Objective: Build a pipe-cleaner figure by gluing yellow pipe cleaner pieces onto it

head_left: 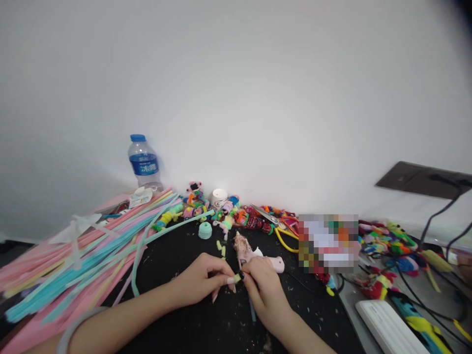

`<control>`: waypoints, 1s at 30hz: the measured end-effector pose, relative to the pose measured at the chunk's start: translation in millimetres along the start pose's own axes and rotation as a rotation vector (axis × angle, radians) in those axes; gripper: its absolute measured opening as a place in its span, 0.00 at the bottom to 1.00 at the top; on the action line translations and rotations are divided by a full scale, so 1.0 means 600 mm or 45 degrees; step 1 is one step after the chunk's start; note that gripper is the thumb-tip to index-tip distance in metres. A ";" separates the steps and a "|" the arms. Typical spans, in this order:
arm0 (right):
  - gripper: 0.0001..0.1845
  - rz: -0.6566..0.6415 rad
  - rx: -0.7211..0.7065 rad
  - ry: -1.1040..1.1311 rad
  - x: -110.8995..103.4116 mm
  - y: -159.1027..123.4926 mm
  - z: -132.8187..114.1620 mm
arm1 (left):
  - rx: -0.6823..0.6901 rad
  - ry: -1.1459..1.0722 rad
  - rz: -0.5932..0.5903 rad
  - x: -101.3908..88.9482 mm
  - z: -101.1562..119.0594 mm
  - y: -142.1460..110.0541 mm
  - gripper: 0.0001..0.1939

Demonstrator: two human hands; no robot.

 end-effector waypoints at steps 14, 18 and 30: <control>0.23 -0.064 0.407 -0.487 -0.032 0.012 0.053 | -0.015 -0.475 0.416 -0.042 -0.015 0.009 0.13; 0.23 -0.173 0.361 -0.457 -0.038 0.014 0.054 | -0.003 -0.607 0.449 -0.046 -0.020 0.011 0.13; 0.11 -0.048 0.397 -0.115 -0.026 0.012 0.076 | 0.031 -0.715 0.438 -0.049 -0.023 0.011 0.13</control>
Point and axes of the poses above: each hand's wrist, its own y-axis towards the middle knuckle, its own x-axis out of the palm, z = x × y, the point moved 4 cm from there along y, towards the middle knuckle, and after that the axes turned 6 degrees about -z, right-handed, at the moved point
